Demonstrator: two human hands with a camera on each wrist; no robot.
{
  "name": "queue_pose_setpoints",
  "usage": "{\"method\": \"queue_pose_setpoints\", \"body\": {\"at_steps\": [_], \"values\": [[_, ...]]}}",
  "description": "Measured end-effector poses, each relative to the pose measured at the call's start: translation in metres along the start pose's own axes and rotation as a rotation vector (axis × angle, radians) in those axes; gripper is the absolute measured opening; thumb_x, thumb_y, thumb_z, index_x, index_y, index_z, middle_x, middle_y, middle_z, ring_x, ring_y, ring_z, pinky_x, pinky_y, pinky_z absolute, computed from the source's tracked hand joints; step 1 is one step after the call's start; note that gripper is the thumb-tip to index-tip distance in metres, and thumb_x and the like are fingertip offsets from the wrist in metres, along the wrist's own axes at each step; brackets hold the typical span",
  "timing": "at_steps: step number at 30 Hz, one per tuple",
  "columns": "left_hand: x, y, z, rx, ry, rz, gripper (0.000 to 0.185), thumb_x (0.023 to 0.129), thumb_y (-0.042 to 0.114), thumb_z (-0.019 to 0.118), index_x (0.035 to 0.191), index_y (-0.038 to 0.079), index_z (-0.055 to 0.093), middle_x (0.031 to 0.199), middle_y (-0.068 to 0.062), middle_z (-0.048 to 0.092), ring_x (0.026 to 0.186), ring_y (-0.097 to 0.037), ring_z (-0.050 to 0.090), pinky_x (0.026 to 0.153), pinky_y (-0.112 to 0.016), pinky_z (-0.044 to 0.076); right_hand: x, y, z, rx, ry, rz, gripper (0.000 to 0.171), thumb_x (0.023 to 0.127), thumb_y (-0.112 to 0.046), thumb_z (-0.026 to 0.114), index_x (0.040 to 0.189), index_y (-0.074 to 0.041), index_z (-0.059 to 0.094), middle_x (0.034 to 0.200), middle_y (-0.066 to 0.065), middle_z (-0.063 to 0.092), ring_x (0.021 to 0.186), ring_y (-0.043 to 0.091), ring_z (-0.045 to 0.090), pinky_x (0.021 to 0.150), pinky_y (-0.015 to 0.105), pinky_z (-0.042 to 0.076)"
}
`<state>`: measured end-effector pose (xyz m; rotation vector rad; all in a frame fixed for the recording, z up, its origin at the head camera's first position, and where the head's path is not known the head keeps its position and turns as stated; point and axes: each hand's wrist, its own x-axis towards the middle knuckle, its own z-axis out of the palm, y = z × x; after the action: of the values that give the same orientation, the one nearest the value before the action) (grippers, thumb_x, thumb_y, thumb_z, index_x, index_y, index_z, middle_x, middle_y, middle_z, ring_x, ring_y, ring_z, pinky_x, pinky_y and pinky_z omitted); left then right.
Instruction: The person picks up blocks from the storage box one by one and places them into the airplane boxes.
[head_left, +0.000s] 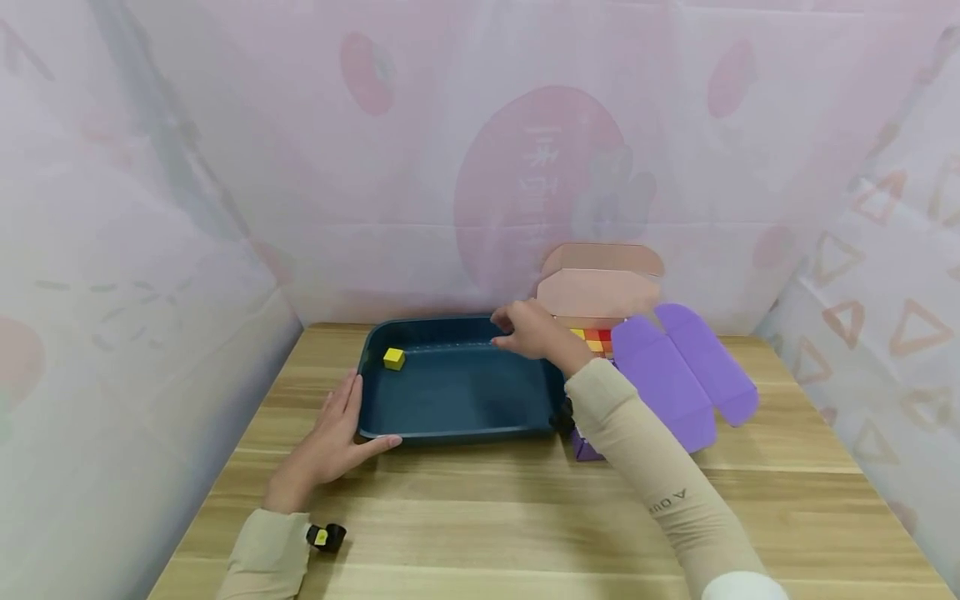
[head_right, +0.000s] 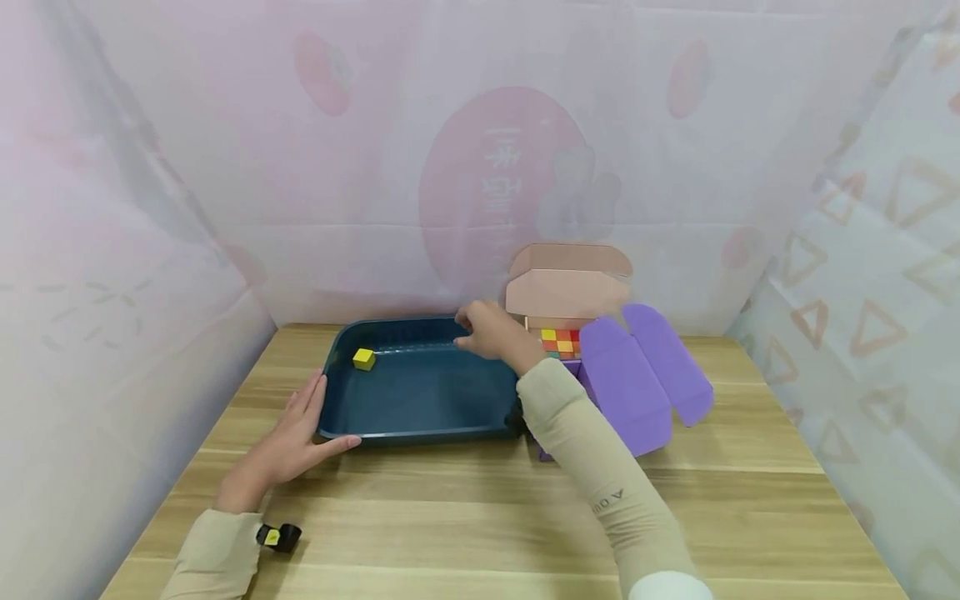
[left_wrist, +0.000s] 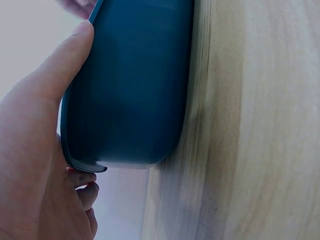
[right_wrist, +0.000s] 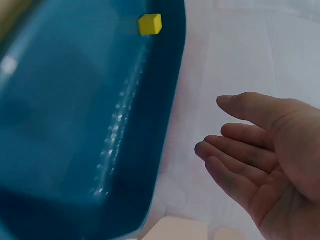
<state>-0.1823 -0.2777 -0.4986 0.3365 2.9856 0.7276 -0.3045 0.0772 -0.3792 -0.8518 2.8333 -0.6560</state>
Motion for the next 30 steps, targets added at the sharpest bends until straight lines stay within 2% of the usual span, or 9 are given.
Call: {"method": "queue_pose_setpoints", "body": {"at_steps": [6, 12, 14, 15, 16, 20, 22, 30], "values": [[0.001, 0.000, 0.000, 0.005, 0.010, -0.002, 0.131, 0.089, 0.075, 0.067, 0.168, 0.000, -0.005, 0.178, -0.018, -0.011, 0.164, -0.047, 0.001, 0.131, -0.070, 0.007, 0.027, -0.012, 0.002, -0.023, -0.019, -0.037, 0.046, 0.101, -0.026, 0.073, 0.140, -0.001, 0.067, 0.137, 0.015, 0.071, 0.126, 0.026, 0.069, 0.110, 0.040, 0.057], [0.001, -0.001, 0.002, 0.009, 0.016, -0.008, 0.131, 0.088, 0.077, 0.067, 0.168, 0.001, -0.005, 0.179, -0.019, -0.009, 0.164, -0.047, 0.002, 0.131, -0.069, 0.008, 0.052, -0.025, 0.022, 0.001, -0.043, -0.046, 0.044, 0.102, -0.026, 0.073, 0.138, -0.002, 0.068, 0.138, 0.016, 0.070, 0.127, 0.027, 0.067, 0.109, 0.041, 0.057], [0.000, -0.001, 0.002, 0.010, 0.017, -0.013, 0.132, 0.088, 0.077, 0.067, 0.168, 0.001, -0.005, 0.179, -0.019, -0.009, 0.164, -0.047, 0.002, 0.131, -0.069, 0.008, 0.062, -0.030, 0.030, 0.012, -0.043, -0.048, 0.041, 0.101, -0.025, 0.073, 0.135, -0.003, 0.070, 0.132, 0.015, 0.073, 0.120, 0.026, 0.069, 0.105, 0.040, 0.059], [-0.001, -0.002, 0.001, 0.010, 0.019, -0.015, 0.132, 0.088, 0.077, 0.067, 0.168, 0.001, -0.005, 0.178, -0.019, -0.008, 0.164, -0.047, 0.002, 0.131, -0.070, 0.008, 0.067, -0.033, 0.034, 0.022, -0.045, -0.047, 0.036, 0.101, -0.025, 0.074, 0.130, -0.003, 0.073, 0.121, 0.014, 0.075, 0.110, 0.025, 0.070, 0.099, 0.038, 0.060], [-0.001, -0.002, 0.001, 0.011, 0.021, -0.016, 0.132, 0.088, 0.078, 0.066, 0.168, 0.001, -0.005, 0.178, -0.020, -0.008, 0.164, -0.047, 0.002, 0.131, -0.070, 0.009, 0.071, -0.036, 0.037, 0.026, -0.043, -0.043, 0.036, 0.101, -0.025, 0.074, 0.130, -0.004, 0.073, 0.120, 0.014, 0.074, 0.108, 0.024, 0.070, 0.097, 0.038, 0.061], [-0.004, 0.002, 0.000, 0.010, 0.016, -0.023, 0.132, 0.088, 0.077, 0.066, 0.168, 0.000, -0.005, 0.178, -0.021, -0.007, 0.165, -0.047, 0.002, 0.131, -0.070, 0.009, 0.086, -0.047, 0.046, 0.040, -0.055, -0.006, 0.037, 0.102, -0.024, 0.073, 0.132, -0.004, 0.072, 0.125, 0.014, 0.072, 0.110, 0.024, 0.068, 0.098, 0.038, 0.060], [-0.005, 0.004, 0.001, 0.012, 0.014, -0.024, 0.131, 0.089, 0.077, 0.066, 0.168, 0.000, -0.004, 0.178, -0.021, -0.007, 0.165, -0.046, 0.002, 0.131, -0.069, 0.010, 0.090, -0.050, 0.050, 0.048, -0.055, 0.015, 0.042, 0.102, -0.023, 0.073, 0.138, -0.002, 0.068, 0.140, 0.014, 0.068, 0.124, 0.025, 0.066, 0.106, 0.041, 0.058], [-0.008, 0.009, 0.004, 0.013, 0.022, -0.022, 0.131, 0.088, 0.079, 0.065, 0.168, 0.000, -0.002, 0.179, -0.020, -0.006, 0.165, -0.044, 0.002, 0.132, -0.068, 0.009, 0.102, -0.062, 0.076, -0.007, -0.076, 0.033, 0.044, 0.100, -0.027, 0.075, 0.137, -0.004, 0.069, 0.132, 0.011, 0.069, 0.118, 0.024, 0.065, 0.102, 0.037, 0.060]]}}
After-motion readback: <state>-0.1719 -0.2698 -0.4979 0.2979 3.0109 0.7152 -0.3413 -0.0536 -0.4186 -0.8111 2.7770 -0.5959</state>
